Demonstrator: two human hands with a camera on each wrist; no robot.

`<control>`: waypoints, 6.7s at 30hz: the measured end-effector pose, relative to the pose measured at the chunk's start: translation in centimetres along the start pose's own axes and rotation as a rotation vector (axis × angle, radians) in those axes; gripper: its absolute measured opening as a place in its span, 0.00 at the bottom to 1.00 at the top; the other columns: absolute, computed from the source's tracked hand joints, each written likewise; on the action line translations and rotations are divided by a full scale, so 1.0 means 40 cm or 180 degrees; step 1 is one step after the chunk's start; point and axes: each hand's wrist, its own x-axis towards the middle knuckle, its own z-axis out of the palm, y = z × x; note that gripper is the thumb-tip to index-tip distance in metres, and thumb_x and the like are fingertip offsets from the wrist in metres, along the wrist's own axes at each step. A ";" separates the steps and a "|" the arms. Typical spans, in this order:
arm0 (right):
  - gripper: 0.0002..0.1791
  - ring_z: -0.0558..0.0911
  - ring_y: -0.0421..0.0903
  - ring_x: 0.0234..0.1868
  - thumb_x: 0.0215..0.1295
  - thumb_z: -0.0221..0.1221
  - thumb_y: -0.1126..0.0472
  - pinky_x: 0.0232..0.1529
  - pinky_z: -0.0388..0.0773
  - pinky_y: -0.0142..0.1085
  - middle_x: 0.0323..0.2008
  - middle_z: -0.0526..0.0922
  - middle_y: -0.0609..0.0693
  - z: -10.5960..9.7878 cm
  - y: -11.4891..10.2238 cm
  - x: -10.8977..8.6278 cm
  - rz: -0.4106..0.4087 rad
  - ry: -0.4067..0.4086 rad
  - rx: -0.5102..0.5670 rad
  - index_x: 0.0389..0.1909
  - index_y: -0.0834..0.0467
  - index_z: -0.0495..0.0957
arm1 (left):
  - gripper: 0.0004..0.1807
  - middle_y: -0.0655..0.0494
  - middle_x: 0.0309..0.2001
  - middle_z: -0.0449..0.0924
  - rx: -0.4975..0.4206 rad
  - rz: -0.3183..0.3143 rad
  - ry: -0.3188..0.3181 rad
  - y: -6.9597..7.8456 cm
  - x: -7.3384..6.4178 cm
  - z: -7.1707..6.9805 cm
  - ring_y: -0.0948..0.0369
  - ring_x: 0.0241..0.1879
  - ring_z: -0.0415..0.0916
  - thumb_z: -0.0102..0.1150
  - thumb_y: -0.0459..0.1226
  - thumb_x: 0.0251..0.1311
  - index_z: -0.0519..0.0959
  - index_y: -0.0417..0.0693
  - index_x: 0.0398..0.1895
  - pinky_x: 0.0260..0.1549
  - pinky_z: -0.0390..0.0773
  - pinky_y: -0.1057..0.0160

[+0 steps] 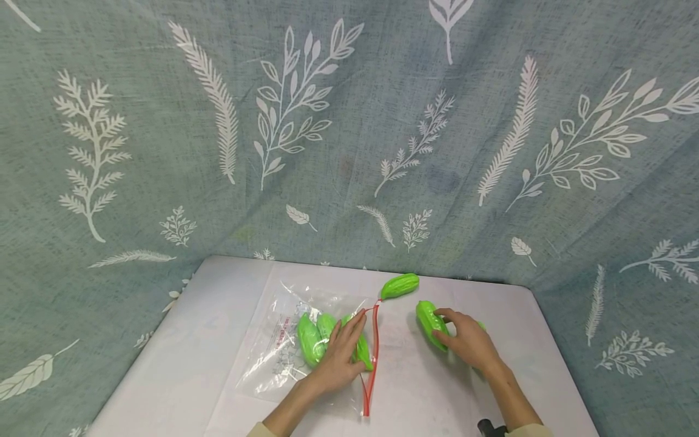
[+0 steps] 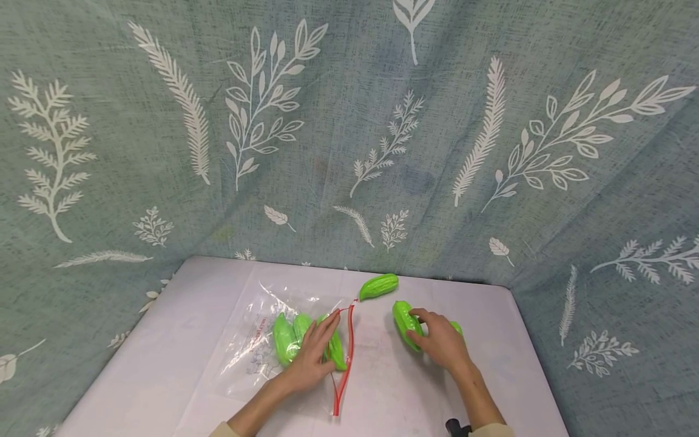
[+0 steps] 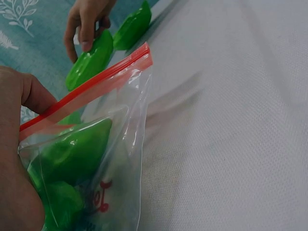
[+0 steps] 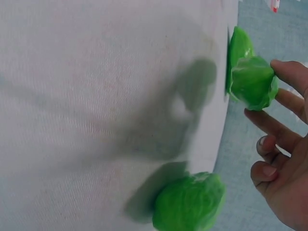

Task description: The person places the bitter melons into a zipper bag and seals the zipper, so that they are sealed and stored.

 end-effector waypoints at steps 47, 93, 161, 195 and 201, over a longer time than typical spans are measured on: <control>0.27 0.81 0.47 0.56 0.64 0.64 0.37 0.56 0.79 0.52 0.53 0.83 0.39 0.090 -0.138 -0.047 -0.0724 -0.0563 0.1104 0.61 0.41 0.77 | 0.54 0.46 0.80 0.47 -0.0054 -0.0046 0.0021 -0.003 0.001 0.000 0.51 0.79 0.46 0.66 0.36 0.48 0.50 0.38 0.79 0.74 0.40 0.35; 0.27 0.79 0.48 0.62 0.69 0.61 0.49 0.64 0.73 0.51 0.61 0.81 0.46 0.181 -0.215 -0.007 -0.1035 -0.0440 0.0404 0.67 0.50 0.74 | 0.54 0.47 0.81 0.45 -0.0067 -0.0021 -0.0058 0.003 0.006 0.006 0.48 0.79 0.47 0.61 0.35 0.47 0.47 0.40 0.80 0.73 0.43 0.34; 0.21 0.78 0.46 0.41 0.71 0.61 0.54 0.39 0.74 0.32 0.57 0.81 0.45 0.211 -0.225 -0.005 -0.1069 -0.0820 0.1143 0.63 0.51 0.77 | 0.56 0.44 0.81 0.45 -0.0215 0.0026 -0.0013 0.001 0.007 0.000 0.49 0.79 0.47 0.61 0.35 0.44 0.47 0.40 0.80 0.73 0.43 0.34; 0.28 0.74 0.47 0.34 0.67 0.64 0.57 0.33 0.74 0.40 0.65 0.74 0.55 0.098 -0.110 0.198 -0.0310 -0.0130 0.1006 0.67 0.56 0.73 | 0.55 0.43 0.80 0.46 -0.0212 0.0058 0.0017 -0.003 -0.003 0.004 0.47 0.79 0.46 0.62 0.34 0.44 0.48 0.38 0.80 0.71 0.42 0.34; 0.32 0.77 0.59 0.58 0.67 0.63 0.59 0.52 0.77 0.52 0.76 0.59 0.60 0.095 -0.096 0.239 -0.0346 -0.0177 0.0849 0.71 0.59 0.68 | 0.55 0.44 0.80 0.46 -0.0147 0.0065 0.0020 -0.006 -0.001 0.005 0.48 0.79 0.46 0.61 0.35 0.44 0.48 0.38 0.80 0.72 0.42 0.35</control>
